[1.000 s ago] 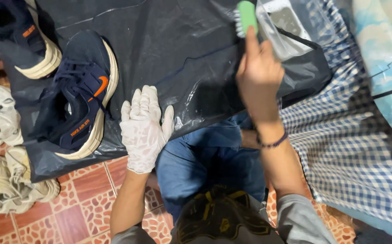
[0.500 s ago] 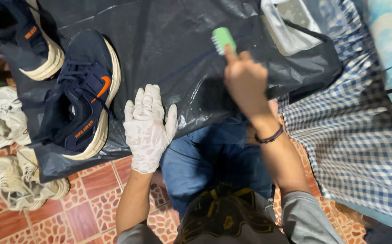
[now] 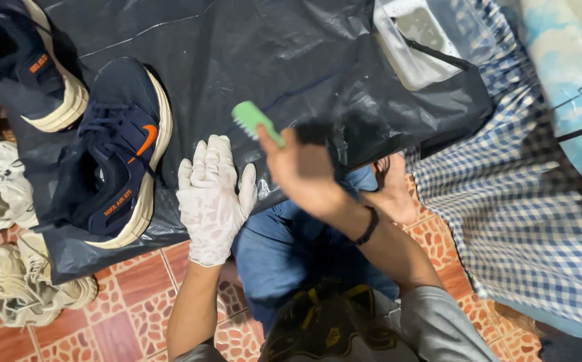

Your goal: Cleaning a sneaker with a brush and then applying a blue patterned fabric to the exterior.

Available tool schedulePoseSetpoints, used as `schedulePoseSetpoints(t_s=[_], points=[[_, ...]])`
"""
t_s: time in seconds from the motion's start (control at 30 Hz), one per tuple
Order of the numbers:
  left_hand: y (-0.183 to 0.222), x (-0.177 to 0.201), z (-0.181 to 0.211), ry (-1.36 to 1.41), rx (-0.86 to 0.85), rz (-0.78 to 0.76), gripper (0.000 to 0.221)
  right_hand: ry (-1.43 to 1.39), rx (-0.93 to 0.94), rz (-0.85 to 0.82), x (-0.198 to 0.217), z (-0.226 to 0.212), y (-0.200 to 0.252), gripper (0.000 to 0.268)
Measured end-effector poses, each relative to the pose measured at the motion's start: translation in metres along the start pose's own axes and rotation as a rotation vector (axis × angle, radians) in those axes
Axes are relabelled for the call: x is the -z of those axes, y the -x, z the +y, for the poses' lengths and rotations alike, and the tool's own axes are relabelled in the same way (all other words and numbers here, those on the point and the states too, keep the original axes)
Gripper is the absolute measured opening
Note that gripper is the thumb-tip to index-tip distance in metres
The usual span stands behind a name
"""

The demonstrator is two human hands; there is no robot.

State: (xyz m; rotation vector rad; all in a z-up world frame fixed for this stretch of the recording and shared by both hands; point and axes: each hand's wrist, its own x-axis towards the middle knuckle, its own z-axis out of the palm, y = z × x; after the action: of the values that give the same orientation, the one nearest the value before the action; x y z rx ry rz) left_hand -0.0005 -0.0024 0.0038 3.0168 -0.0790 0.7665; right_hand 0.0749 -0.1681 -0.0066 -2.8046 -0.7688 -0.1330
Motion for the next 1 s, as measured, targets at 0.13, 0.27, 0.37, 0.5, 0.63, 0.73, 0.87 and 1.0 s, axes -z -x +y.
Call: schedulePoseSetpoints(t_s=[0.13,0.27,0.37,0.5,0.63,0.73,0.87,1.0], points=[[0.003,0.000,-0.002,0.006,-0.007,-0.002,0.065,0.129,-0.176,-0.032,0.030,0.052,-0.012,0.029],[0.000,0.005,0.001,-0.010,-0.006,0.047,0.062,0.376,-0.293,0.241,0.028,0.135,-0.029,0.038],[-0.001,0.009,0.001,-0.018,-0.031,0.093,0.058,0.386,-0.291,0.372,0.039,0.130,-0.016,0.043],[-0.002,0.001,-0.002,0.019,-0.001,0.050,0.063,0.196,-0.187,0.317,0.083,0.009,0.006,0.033],[-0.001,0.001,0.000,-0.007,0.008,0.022,0.063,0.019,0.086,0.111,0.013,-0.007,0.016,0.058],[-0.001,0.001,-0.002,0.019,0.019,0.012,0.064,0.054,0.045,0.079,0.005,0.019,-0.002,0.049],[0.001,0.001,-0.003,0.040,0.004,0.029,0.064,0.520,-0.206,0.404,0.001,0.106,-0.020,0.034],[-0.001,0.003,0.000,-0.010,0.015,0.054,0.063,0.198,-0.491,0.137,0.035,0.143,-0.033,0.044]])
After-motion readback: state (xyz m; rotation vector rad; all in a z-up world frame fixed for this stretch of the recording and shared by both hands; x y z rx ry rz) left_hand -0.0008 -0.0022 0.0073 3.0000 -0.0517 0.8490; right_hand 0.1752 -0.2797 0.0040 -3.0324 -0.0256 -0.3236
